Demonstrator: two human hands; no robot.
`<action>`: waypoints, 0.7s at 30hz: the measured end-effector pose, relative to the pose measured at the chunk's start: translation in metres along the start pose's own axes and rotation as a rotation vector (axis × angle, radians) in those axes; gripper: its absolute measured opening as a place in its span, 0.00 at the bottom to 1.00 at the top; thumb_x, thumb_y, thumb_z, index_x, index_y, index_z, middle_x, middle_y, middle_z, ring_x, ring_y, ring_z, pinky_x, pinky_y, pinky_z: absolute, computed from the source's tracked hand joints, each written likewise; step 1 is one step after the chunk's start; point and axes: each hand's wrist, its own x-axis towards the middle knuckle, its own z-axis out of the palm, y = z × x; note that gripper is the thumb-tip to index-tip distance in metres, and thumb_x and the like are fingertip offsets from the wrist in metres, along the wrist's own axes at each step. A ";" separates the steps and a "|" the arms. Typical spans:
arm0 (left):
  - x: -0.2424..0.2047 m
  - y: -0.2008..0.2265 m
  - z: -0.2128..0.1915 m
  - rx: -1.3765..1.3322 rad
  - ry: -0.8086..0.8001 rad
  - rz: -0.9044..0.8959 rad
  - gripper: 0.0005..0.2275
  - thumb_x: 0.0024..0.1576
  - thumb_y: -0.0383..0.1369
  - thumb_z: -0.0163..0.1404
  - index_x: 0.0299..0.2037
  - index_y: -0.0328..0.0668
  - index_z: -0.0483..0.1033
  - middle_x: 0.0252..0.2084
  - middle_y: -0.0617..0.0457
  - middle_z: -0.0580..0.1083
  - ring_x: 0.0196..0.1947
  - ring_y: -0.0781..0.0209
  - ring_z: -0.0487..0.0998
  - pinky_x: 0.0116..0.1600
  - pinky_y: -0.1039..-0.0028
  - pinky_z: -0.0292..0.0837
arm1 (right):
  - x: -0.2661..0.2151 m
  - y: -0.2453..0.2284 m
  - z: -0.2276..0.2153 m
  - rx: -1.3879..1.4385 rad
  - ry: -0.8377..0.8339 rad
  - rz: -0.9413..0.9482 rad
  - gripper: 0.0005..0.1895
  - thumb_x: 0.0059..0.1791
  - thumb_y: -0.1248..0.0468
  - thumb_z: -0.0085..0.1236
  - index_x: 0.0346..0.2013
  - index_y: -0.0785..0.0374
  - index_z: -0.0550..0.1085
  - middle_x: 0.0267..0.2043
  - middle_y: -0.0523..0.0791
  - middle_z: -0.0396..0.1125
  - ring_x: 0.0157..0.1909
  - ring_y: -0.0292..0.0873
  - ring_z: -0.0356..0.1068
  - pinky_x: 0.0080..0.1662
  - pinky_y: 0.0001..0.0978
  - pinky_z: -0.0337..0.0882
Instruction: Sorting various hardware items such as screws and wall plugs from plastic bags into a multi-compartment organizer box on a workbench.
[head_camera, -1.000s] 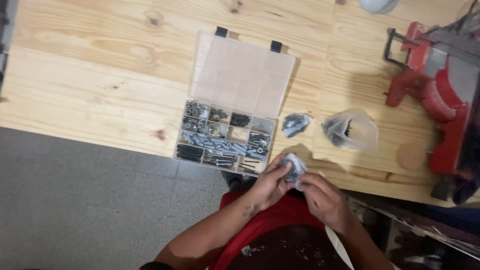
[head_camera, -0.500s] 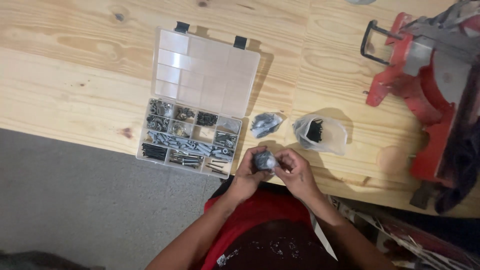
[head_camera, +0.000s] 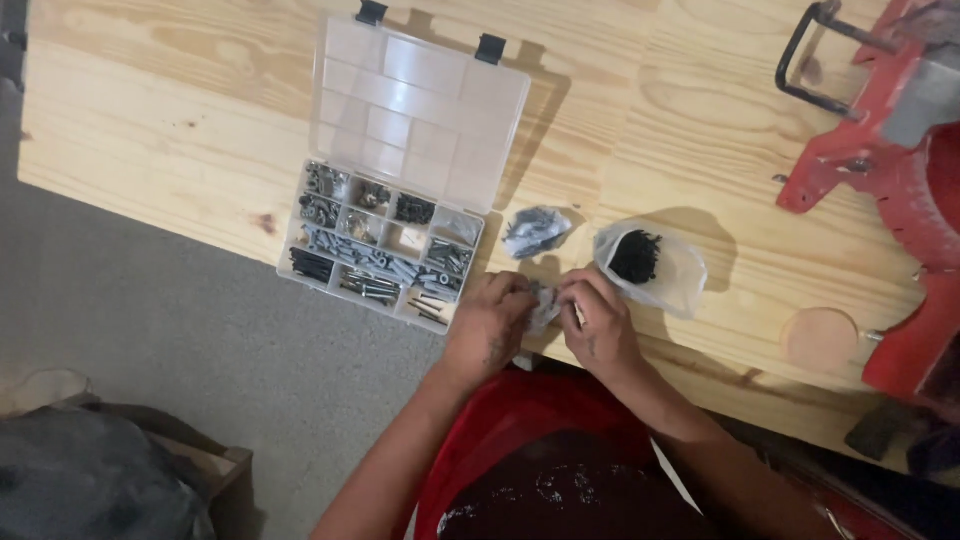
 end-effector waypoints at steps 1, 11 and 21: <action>-0.002 0.003 0.007 0.002 0.002 0.001 0.05 0.55 0.34 0.55 0.39 0.58 0.81 0.46 0.62 0.73 0.45 0.57 0.77 0.44 0.69 0.74 | -0.002 -0.003 -0.006 0.001 0.001 -0.002 0.10 0.47 0.76 0.56 0.28 0.57 0.70 0.41 0.42 0.71 0.42 0.49 0.76 0.43 0.38 0.77; -0.004 0.012 -0.024 0.216 -0.073 0.324 0.08 0.53 0.38 0.58 0.39 0.47 0.80 0.47 0.53 0.72 0.52 0.50 0.74 0.42 0.70 0.77 | -0.022 -0.001 0.000 -0.276 -0.206 -0.220 0.03 0.47 0.73 0.59 0.34 0.64 0.74 0.39 0.48 0.68 0.44 0.56 0.72 0.44 0.46 0.73; -0.019 -0.027 -0.002 -0.195 0.001 -0.075 0.06 0.60 0.34 0.52 0.32 0.44 0.75 0.40 0.56 0.69 0.41 0.49 0.77 0.39 0.65 0.76 | -0.034 0.013 -0.014 -0.319 -0.129 -0.207 0.08 0.55 0.70 0.51 0.32 0.60 0.73 0.36 0.44 0.66 0.39 0.51 0.71 0.42 0.42 0.71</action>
